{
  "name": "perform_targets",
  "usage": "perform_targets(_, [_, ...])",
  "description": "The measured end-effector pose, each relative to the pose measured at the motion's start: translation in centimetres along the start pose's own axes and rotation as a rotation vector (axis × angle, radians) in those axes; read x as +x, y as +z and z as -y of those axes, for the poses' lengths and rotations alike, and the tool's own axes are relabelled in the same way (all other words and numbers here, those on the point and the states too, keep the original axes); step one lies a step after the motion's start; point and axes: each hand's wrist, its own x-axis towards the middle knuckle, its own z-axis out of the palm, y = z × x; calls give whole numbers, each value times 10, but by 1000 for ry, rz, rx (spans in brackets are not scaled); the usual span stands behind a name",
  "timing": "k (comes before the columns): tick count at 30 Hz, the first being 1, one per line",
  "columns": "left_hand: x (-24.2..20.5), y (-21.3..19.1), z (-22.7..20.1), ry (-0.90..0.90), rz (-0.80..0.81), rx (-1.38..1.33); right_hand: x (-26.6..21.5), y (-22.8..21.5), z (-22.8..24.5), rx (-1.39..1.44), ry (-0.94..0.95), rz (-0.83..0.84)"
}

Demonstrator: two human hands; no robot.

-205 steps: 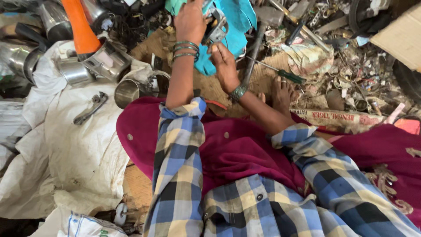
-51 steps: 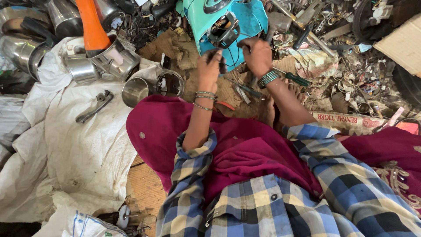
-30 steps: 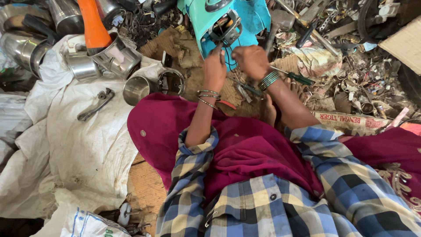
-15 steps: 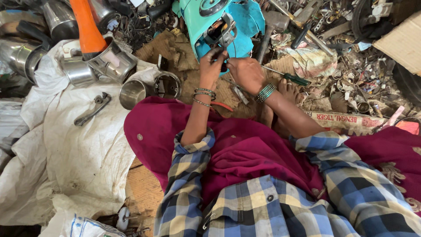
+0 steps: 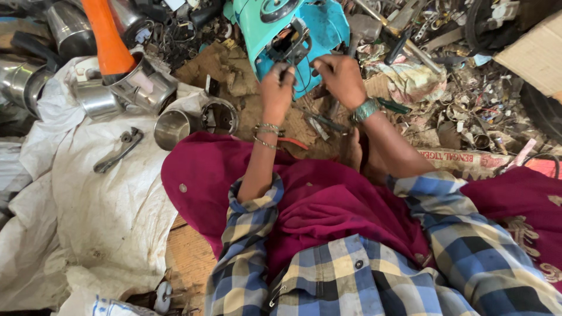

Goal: The person is sitting on the floor and using a screwdriver to work on the internal components of a teal-colored electric motor. They repeatedly adjust the wires and parts inside the motor housing.

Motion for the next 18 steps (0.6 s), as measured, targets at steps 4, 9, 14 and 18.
perform_targets(4, [-20,13,-15,311,55,387,31,15,-28,283,377,72])
perform_targets(9, [-20,6,-28,413,238,479,43,39,-39,629,335,163])
perform_targets(14, [-31,-3,-42,496,315,711,35,32,-41,92,167,44])
perform_targets(18, [-28,-12,-55,734,-82,467,27,30,-35,-200,34,-17])
